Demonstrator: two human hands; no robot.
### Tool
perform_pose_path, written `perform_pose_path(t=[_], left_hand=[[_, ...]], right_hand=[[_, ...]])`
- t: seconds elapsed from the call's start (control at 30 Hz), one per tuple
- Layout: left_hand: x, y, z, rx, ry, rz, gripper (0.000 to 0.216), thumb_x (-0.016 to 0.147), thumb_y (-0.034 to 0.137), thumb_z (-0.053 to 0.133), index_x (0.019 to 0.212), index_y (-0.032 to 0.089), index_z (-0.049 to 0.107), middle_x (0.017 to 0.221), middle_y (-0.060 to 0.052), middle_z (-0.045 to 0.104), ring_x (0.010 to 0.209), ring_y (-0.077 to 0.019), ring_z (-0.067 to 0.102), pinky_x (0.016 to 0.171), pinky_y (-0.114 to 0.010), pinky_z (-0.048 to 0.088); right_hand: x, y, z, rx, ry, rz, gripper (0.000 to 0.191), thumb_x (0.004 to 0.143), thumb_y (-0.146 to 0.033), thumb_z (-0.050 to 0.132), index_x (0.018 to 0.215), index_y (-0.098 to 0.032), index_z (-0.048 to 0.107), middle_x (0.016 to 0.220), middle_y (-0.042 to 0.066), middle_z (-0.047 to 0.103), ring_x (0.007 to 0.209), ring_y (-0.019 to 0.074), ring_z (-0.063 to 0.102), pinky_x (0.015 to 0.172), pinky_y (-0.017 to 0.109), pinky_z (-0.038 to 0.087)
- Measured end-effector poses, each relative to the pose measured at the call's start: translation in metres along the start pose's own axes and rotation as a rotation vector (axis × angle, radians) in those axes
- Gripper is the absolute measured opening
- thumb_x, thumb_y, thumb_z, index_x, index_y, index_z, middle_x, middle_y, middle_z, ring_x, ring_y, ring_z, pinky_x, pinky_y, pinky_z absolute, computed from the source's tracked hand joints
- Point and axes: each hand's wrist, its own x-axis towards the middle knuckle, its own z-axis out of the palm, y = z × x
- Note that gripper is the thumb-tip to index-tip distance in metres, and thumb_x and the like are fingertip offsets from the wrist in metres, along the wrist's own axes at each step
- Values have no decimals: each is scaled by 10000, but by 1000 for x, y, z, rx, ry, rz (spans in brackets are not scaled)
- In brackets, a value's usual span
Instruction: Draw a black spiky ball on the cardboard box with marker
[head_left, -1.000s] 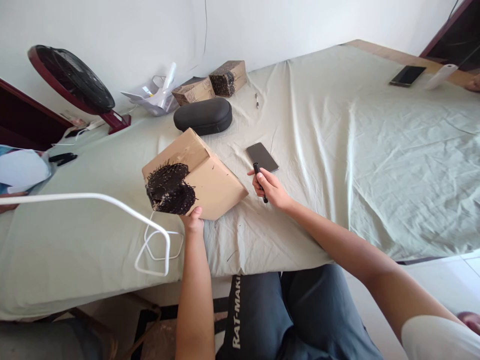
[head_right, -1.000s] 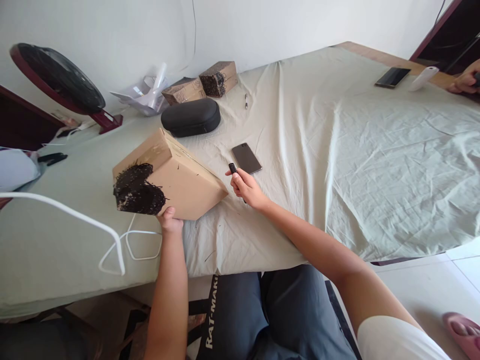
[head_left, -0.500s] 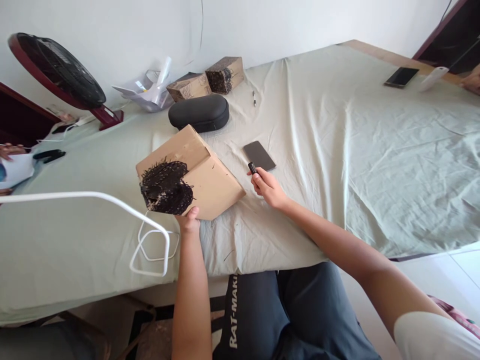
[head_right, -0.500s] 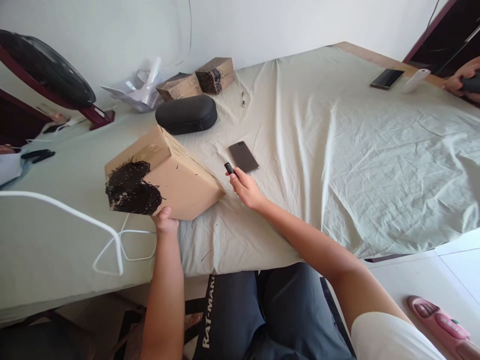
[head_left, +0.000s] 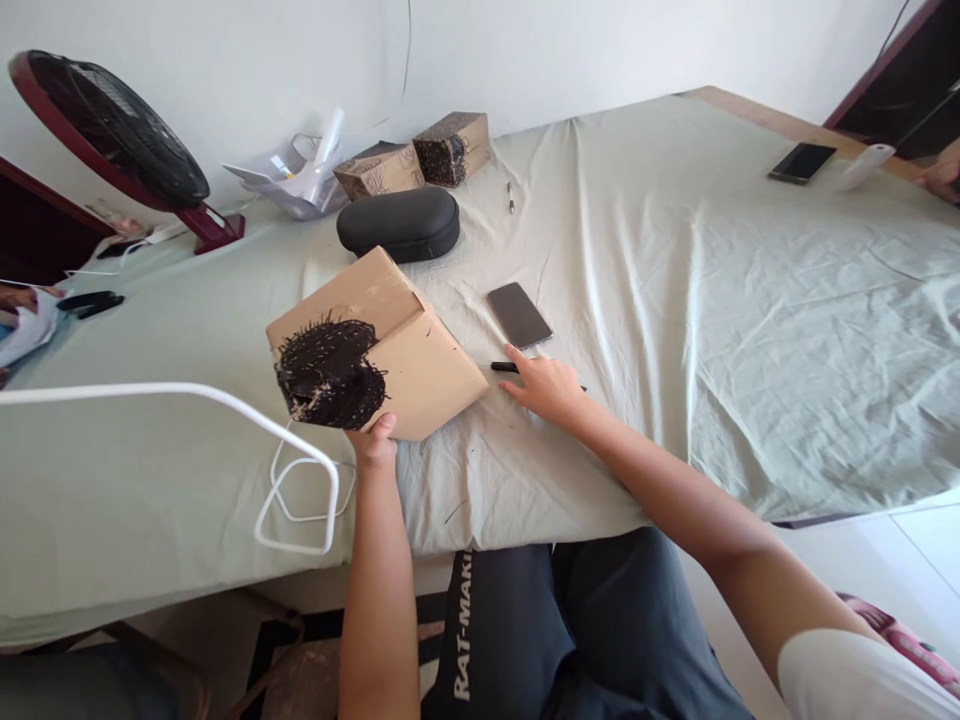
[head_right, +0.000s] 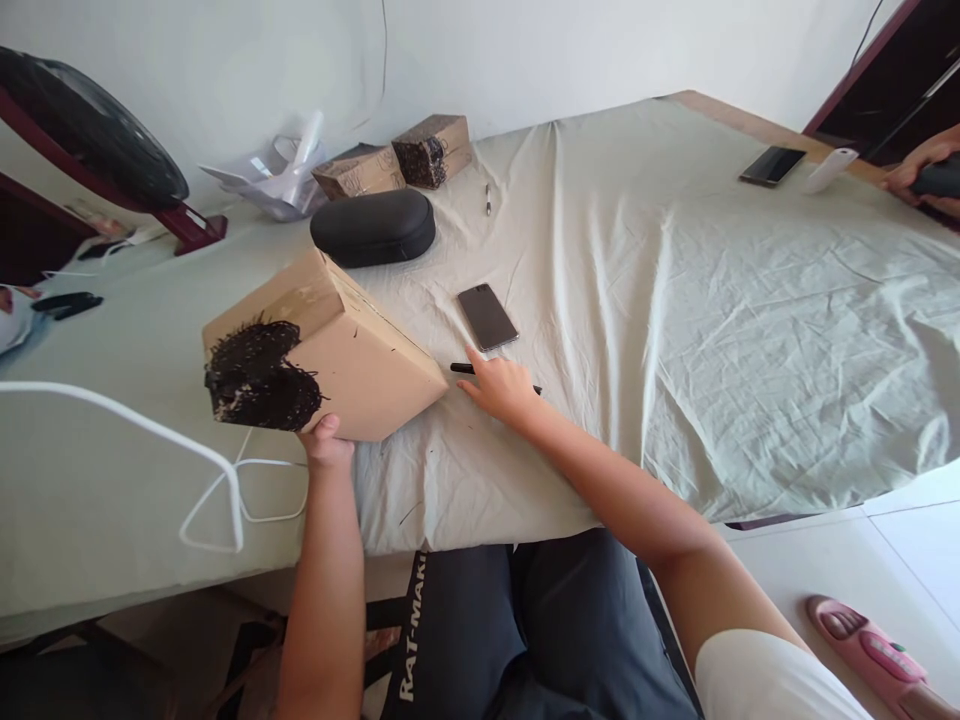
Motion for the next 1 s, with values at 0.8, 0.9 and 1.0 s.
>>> perform_pose_path(t=[0.8, 0.9, 1.0], left_hand=[[4, -9, -2, -16, -92, 45, 986, 561, 691, 917, 1383, 238, 615, 1390, -138, 683, 1370, -382, 647, 1193, -611, 507], [0, -2, 4, -40, -85, 73, 1031, 516, 662, 966, 1374, 225, 596, 1368, -153, 688, 1355, -381, 660, 1169, -591, 538], [-3, 3, 8, -55, -102, 88, 1105, 467, 600, 1012, 1410, 240, 565, 1412, -165, 674, 1362, -368, 664, 1218, -575, 509]], right_hand=[[10, 67, -76, 941, -673, -166, 317, 922, -388, 614, 1122, -163, 714, 782, 65, 800, 393, 113, 502, 390, 267, 356], [10, 61, -75, 1230, -516, -270, 380, 825, -434, 684, 1114, -230, 545, 828, 39, 815, 363, 127, 514, 382, 274, 331], [-2, 40, -89, 1293, -308, -338, 487, 845, -583, 762, 984, -288, 401, 663, -45, 733, 302, 98, 399, 359, 254, 254]])
